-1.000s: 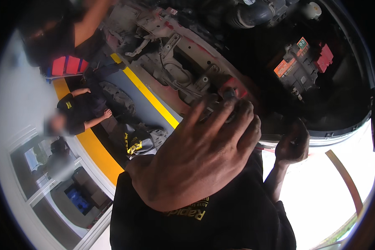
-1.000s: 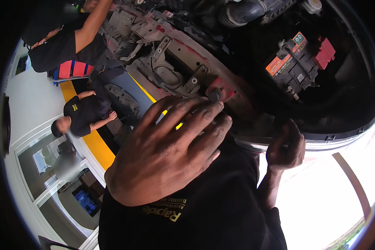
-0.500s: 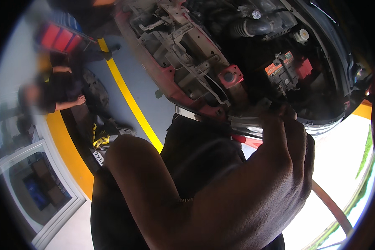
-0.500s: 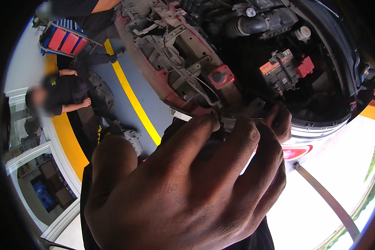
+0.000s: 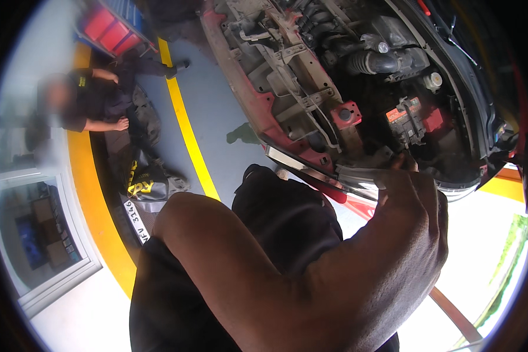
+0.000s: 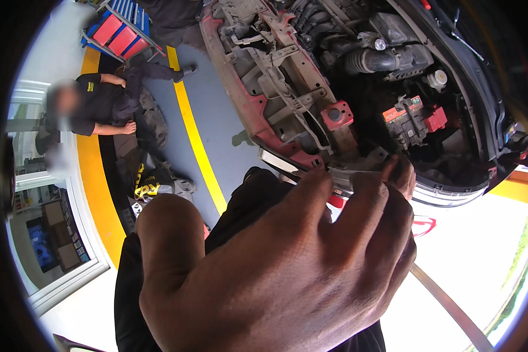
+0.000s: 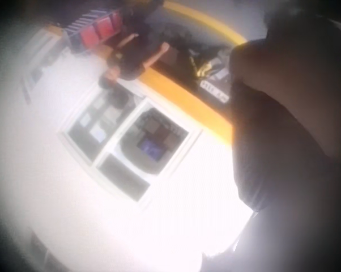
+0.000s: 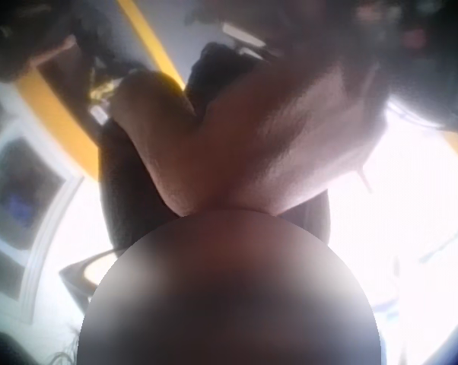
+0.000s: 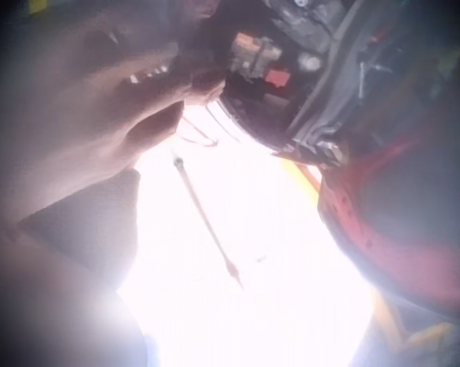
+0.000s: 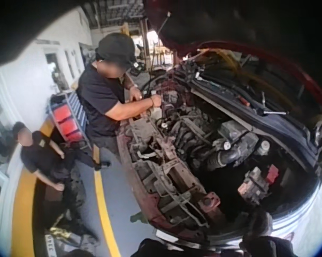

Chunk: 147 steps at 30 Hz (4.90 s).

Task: The person works under the hood of a red car, using a screwdriver to loosen and remove fasteners from a plastic engine cover. A coworker assists by holding parts and using a power tool. The person removes the cover and sets it aside, then continues to adjust components within the engine bay.

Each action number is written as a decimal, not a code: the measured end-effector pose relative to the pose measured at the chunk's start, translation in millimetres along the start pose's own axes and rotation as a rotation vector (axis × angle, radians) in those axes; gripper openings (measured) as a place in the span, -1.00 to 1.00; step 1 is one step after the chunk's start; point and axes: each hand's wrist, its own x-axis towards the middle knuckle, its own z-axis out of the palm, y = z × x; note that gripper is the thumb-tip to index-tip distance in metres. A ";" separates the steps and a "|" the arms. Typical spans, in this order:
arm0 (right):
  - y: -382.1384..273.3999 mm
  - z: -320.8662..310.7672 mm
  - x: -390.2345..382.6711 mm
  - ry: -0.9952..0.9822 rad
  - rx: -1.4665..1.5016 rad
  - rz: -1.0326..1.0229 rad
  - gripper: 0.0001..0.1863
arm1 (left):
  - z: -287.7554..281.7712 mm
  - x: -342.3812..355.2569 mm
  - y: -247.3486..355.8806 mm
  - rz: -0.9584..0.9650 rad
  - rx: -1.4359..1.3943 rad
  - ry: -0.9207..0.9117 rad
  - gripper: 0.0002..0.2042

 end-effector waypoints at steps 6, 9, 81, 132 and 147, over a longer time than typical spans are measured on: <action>0.7 1.2 -3.1 0.002 -0.001 -0.009 -0.82 | 6.9 3.3 22.5 0.003 0.078 0.035 -0.83; 0.1 0.4 -2.2 0.004 -0.015 -0.007 -0.81 | 12.9 7.4 23.6 -0.035 0.162 0.061 -0.85; -16.4 -4.8 10.9 -0.094 -0.010 -0.137 -0.74 | 394.0 -301.7 -189.0 -1.506 -0.315 0.343 -0.45; -21.1 1.1 9.5 -0.113 -0.187 -0.136 -0.82 | 431.2 -234.5 -226.3 -2.023 -0.060 0.613 -0.33; -20.2 1.4 9.9 -0.119 -0.171 -0.152 -0.83 | 439.3 -239.5 -225.7 -2.005 -0.008 0.604 -0.36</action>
